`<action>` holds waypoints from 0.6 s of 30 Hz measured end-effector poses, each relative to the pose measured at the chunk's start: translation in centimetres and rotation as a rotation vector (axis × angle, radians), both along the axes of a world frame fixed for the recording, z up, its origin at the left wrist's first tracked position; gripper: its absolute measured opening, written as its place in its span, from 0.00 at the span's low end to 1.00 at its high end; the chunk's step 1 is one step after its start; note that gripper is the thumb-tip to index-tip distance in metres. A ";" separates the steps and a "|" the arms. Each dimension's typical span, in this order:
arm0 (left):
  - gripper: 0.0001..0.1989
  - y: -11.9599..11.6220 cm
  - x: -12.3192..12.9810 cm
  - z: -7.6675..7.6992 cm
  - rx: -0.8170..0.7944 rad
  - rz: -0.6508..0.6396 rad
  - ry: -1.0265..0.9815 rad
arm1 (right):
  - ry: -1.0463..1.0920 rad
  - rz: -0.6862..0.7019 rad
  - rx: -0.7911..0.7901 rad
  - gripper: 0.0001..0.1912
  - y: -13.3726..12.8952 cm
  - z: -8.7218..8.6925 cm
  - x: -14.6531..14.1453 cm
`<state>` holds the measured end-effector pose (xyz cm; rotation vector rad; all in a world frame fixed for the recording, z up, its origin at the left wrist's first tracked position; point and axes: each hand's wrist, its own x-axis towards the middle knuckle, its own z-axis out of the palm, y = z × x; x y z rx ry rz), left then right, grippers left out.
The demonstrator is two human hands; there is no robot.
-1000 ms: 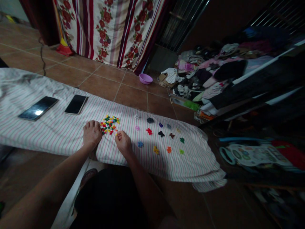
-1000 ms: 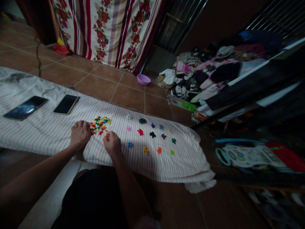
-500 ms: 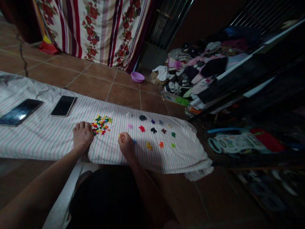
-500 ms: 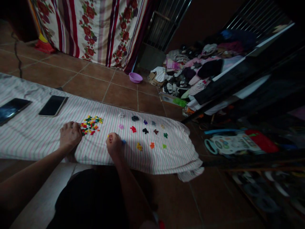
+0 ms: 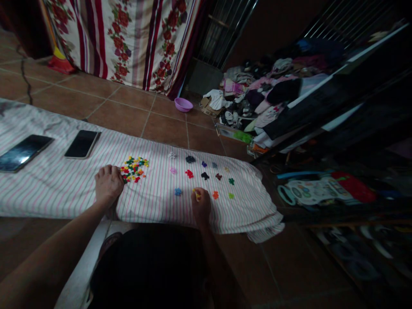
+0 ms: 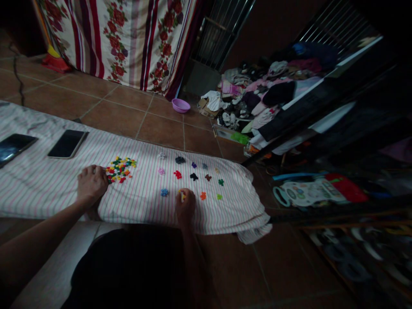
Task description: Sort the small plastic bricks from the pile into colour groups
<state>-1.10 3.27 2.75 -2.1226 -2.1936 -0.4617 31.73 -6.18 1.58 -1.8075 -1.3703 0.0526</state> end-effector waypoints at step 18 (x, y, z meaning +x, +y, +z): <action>0.17 0.0 0.0 0.0 -0.016 0.000 0.021 | -0.052 -0.048 -0.103 0.18 -1.4 -2.6 4.4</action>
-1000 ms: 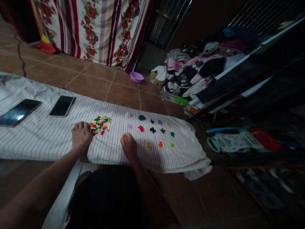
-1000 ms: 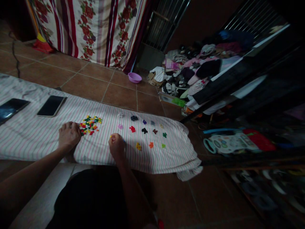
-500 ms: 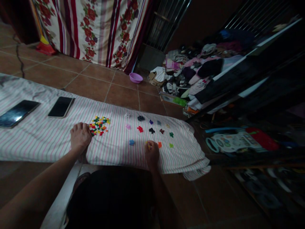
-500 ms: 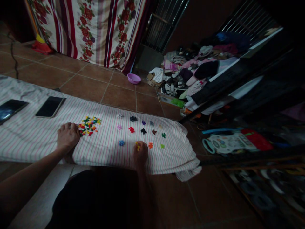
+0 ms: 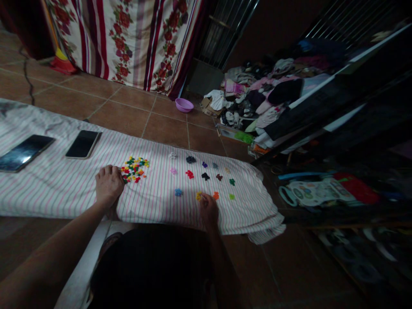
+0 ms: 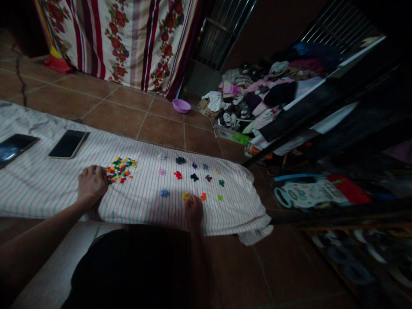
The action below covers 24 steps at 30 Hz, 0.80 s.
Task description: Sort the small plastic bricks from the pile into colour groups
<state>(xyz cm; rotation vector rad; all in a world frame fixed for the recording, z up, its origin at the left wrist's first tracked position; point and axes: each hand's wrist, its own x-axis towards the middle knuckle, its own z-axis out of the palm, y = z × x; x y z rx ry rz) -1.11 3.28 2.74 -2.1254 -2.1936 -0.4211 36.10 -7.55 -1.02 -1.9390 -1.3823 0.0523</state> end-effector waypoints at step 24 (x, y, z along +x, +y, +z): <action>0.17 0.4 -0.1 -0.7 -0.006 0.027 -0.031 | -0.318 0.312 0.057 0.16 2.2 -1.3 1.2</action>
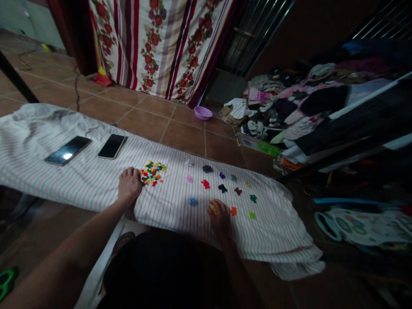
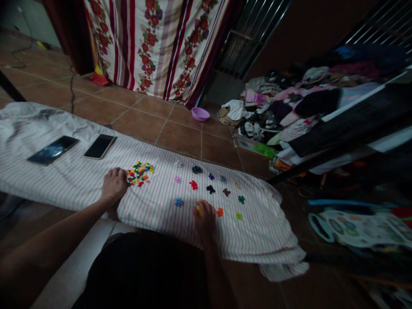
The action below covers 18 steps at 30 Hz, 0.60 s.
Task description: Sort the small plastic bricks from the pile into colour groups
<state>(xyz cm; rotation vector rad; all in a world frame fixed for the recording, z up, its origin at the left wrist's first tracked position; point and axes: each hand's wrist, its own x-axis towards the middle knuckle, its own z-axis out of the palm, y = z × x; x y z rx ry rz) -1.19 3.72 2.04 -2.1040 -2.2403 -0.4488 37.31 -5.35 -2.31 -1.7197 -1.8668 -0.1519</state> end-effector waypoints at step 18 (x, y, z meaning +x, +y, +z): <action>0.14 -0.4 0.2 -0.3 0.050 -0.037 -0.048 | -0.044 -0.008 0.050 0.15 0.2 -0.2 0.0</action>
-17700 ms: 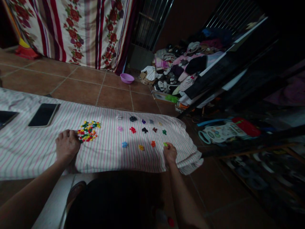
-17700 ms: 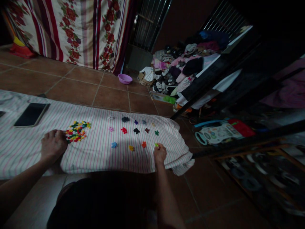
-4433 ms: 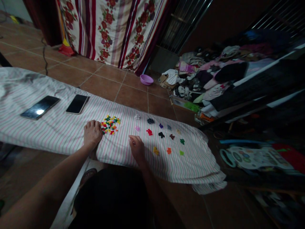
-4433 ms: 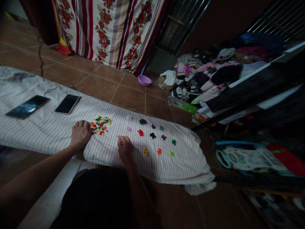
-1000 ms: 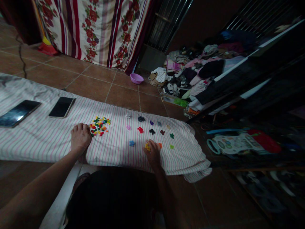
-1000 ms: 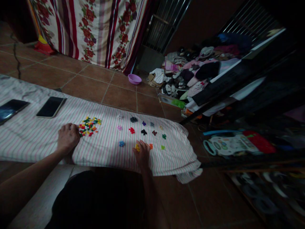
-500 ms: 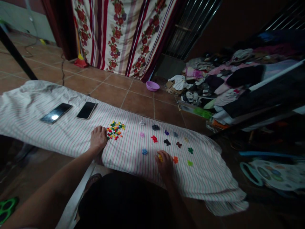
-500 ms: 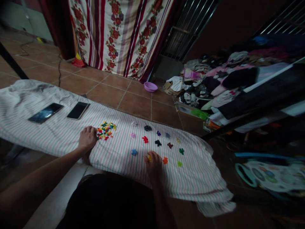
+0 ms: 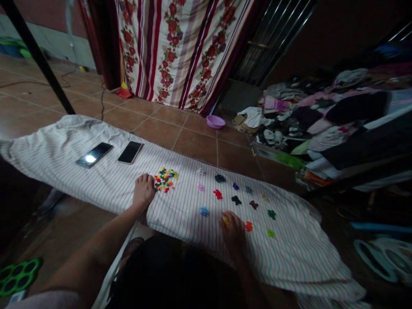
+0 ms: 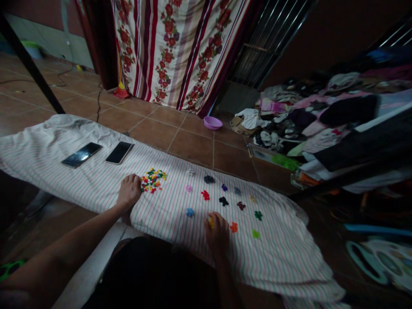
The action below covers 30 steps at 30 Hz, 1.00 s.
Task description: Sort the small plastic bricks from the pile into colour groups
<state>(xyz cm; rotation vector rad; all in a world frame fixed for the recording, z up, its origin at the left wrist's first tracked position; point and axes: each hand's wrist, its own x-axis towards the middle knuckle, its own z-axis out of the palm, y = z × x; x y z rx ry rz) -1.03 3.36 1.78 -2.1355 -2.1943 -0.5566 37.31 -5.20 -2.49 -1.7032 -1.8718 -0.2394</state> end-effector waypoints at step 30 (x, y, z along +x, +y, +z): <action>0.16 0.9 -0.8 0.6 -0.026 0.011 0.053 | -0.106 -0.004 0.041 0.15 -0.1 0.4 -0.2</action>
